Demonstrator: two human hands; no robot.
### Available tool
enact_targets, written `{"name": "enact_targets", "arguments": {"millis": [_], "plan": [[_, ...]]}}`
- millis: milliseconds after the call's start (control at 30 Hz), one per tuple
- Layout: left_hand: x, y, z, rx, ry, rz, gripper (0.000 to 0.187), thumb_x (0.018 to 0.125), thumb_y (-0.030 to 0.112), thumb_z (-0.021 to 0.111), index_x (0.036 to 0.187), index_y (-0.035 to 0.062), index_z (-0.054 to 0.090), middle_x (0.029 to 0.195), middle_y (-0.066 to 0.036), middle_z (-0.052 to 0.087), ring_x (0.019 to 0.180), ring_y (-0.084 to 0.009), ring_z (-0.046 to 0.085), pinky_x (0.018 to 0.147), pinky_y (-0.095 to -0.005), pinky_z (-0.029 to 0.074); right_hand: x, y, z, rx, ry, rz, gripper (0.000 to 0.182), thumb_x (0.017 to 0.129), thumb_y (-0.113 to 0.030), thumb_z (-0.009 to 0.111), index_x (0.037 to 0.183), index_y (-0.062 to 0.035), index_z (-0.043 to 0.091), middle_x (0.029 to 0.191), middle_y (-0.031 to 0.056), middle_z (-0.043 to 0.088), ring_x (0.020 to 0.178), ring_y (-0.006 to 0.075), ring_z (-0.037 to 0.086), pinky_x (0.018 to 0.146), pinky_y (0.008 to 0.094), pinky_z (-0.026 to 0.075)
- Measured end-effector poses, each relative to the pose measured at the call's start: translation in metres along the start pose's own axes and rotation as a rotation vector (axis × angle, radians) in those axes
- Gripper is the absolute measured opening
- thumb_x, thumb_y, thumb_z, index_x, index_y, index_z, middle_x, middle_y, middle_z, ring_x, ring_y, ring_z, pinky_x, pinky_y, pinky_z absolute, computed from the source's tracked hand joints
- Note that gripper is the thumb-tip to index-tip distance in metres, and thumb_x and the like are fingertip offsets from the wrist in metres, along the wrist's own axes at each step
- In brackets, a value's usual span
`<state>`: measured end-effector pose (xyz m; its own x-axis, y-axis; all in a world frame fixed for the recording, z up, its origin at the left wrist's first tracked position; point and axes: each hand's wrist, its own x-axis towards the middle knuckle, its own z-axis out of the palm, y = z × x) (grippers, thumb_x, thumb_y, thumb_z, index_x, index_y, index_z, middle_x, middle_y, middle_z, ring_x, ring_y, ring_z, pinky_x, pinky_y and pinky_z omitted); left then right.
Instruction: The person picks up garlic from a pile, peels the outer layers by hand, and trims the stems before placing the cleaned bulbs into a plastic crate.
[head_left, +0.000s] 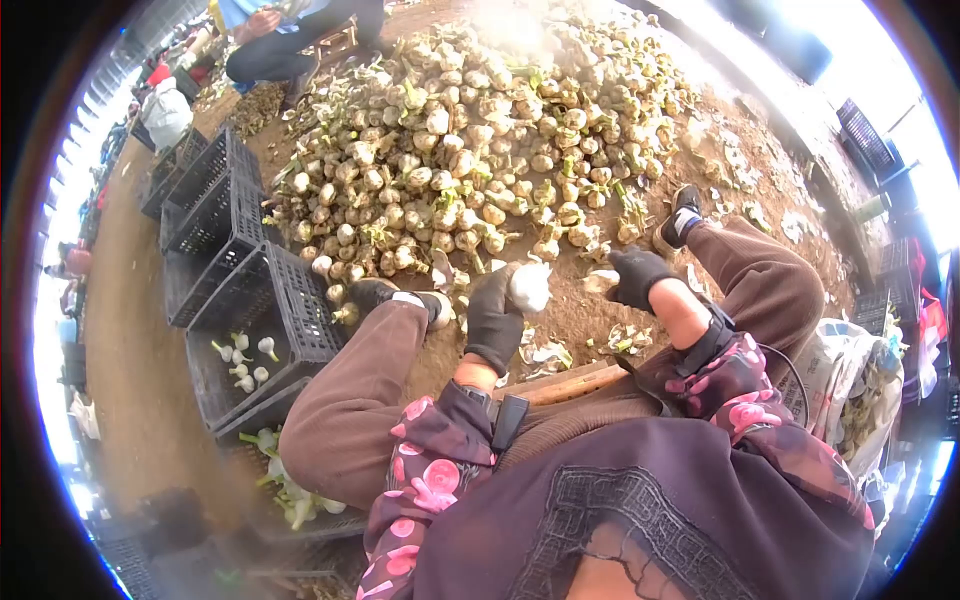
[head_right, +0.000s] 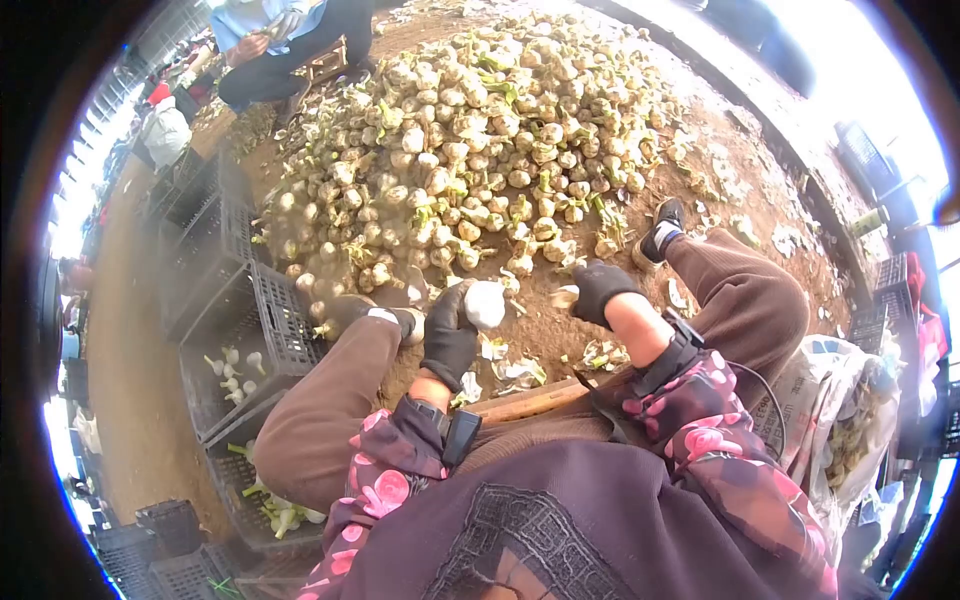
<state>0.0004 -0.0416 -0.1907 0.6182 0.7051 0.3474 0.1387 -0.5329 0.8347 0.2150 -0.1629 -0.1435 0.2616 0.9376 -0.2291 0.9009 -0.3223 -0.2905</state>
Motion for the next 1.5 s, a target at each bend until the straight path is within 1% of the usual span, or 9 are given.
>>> {"name": "enact_targets", "arguments": {"millis": [233, 300, 400, 500, 767, 867, 967, 1300, 1500], "plan": [[-0.008, -0.007, 0.009, -0.184, -0.107, -0.131, 0.032, 0.079, -0.003, 0.058, 0.11, 0.0048, 0.057, 0.101, -0.01, 0.064, 0.093, -0.02, 0.061, 0.082, -0.0312, 0.048, 0.005, -0.058, -0.002, 0.78, 0.17, -0.38, 0.011, 0.085, -0.012, 0.063, 0.086, -0.0026, 0.058, 0.083, 0.0054, 0.062, 0.078, 0.018, 0.059, 0.07, 0.0295, 0.051], [-0.013, -0.029, 0.018, -0.524, 0.116, -0.506, 0.028, 0.081, -0.004, 0.049, 0.107, 0.0013, 0.056, 0.097, -0.009, 0.064, 0.09, -0.0182, 0.062, 0.076, -0.0275, 0.049, 0.0, -0.037, -0.009, 1.596, -0.715, -0.166, 0.008, 0.085, -0.009, 0.063, 0.086, -0.0012, 0.06, 0.082, 0.0027, 0.062, 0.074, 0.0154, 0.059, 0.065, 0.029, 0.051], [-0.005, -0.017, -0.007, -0.752, 0.037, -0.561, 0.028, 0.086, 0.003, 0.047, 0.113, 0.0025, 0.055, 0.096, -0.006, 0.065, 0.083, -0.0148, 0.064, 0.066, -0.0264, 0.053, 0.007, -0.026, 0.009, 0.012, -0.187, 0.249, 0.043, 0.083, -0.03, 0.068, 0.111, 0.0012, 0.057, 0.104, 0.0185, 0.062, 0.099, 0.0265, 0.06, 0.079, 0.0368, 0.05], [-0.013, -0.036, 0.023, -0.616, 0.027, -0.563, 0.023, 0.083, 0.01, 0.053, 0.105, 0.0065, 0.06, 0.096, -0.009, 0.066, 0.086, -0.0205, 0.063, 0.07, -0.0317, 0.05, 0.019, -0.074, 0.014, 1.276, 0.053, -0.076, 0.06, 0.074, -0.033, 0.074, 0.122, -0.0034, 0.052, 0.125, 0.0205, 0.048, 0.103, 0.0354, 0.056, 0.09, 0.0408, 0.044], [-0.045, -0.11, 0.063, 0.341, -0.624, -0.45, 0.027, 0.074, 0.024, 0.058, 0.091, 0.0059, 0.066, 0.092, -0.015, 0.067, 0.088, -0.0302, 0.064, 0.076, -0.037, 0.05, 0.12, -0.127, 0.021, 0.82, 0.043, 0.104, 0.033, 0.08, -0.03, 0.066, 0.098, -0.0017, 0.063, 0.086, 0.0171, 0.065, 0.079, 0.0238, 0.063, 0.07, 0.035, 0.049], [-0.032, -0.081, 0.044, 0.53, -1.012, 0.07, 0.031, 0.075, 0.028, 0.056, 0.092, 0.005, 0.068, 0.095, -0.015, 0.067, 0.091, -0.0324, 0.064, 0.08, -0.04, 0.05, 0.135, -0.212, 0.012, 0.774, -0.418, -0.318, 0.044, 0.074, -0.024, 0.072, 0.114, -0.0079, 0.06, 0.121, 0.0149, 0.053, 0.103, 0.0271, 0.055, 0.087, 0.0341, 0.047], [-0.041, -0.081, 0.04, 0.496, -0.904, -0.044, 0.032, 0.079, 0.03, 0.052, 0.093, 0.0061, 0.068, 0.096, -0.016, 0.067, 0.092, -0.0329, 0.063, 0.081, -0.0403, 0.049, 0.153, -0.294, 0.056, 0.341, 0.144, -1.233, 0.056, 0.074, -0.021, 0.069, 0.127, -0.0129, 0.051, 0.135, 0.0154, 0.041, 0.122, 0.0306, 0.043, 0.102, 0.0363, 0.038], [0.004, -0.045, 0.006, -0.138, -0.394, -0.744, 0.033, 0.085, 0.028, 0.048, 0.095, 0.0001, 0.063, 0.093, -0.025, 0.062, 0.09, -0.042, 0.057, 0.082, -0.0429, 0.045, 0.188, -0.106, 0.087, 0.566, 0.128, 0.338, 0.031, 0.077, -0.016, 0.068, 0.106, -0.0058, 0.062, 0.095, 0.0157, 0.065, 0.09, 0.026, 0.063, 0.078, 0.0336, 0.05], [-0.009, -0.073, 0.032, -0.505, -0.362, -0.902, 0.046, 0.083, 0.01, 0.051, 0.128, 0.0054, 0.046, 0.111, -0.018, 0.06, 0.098, -0.0264, 0.059, 0.083, -0.0339, 0.046, 0.24, 0.045, 0.092, 0.14, 0.695, 0.286, 0.029, 0.079, -0.021, 0.063, 0.107, -0.0098, 0.063, 0.098, 0.0197, 0.063, 0.098, 0.0351, 0.059, 0.087, 0.0391, 0.046]]}}
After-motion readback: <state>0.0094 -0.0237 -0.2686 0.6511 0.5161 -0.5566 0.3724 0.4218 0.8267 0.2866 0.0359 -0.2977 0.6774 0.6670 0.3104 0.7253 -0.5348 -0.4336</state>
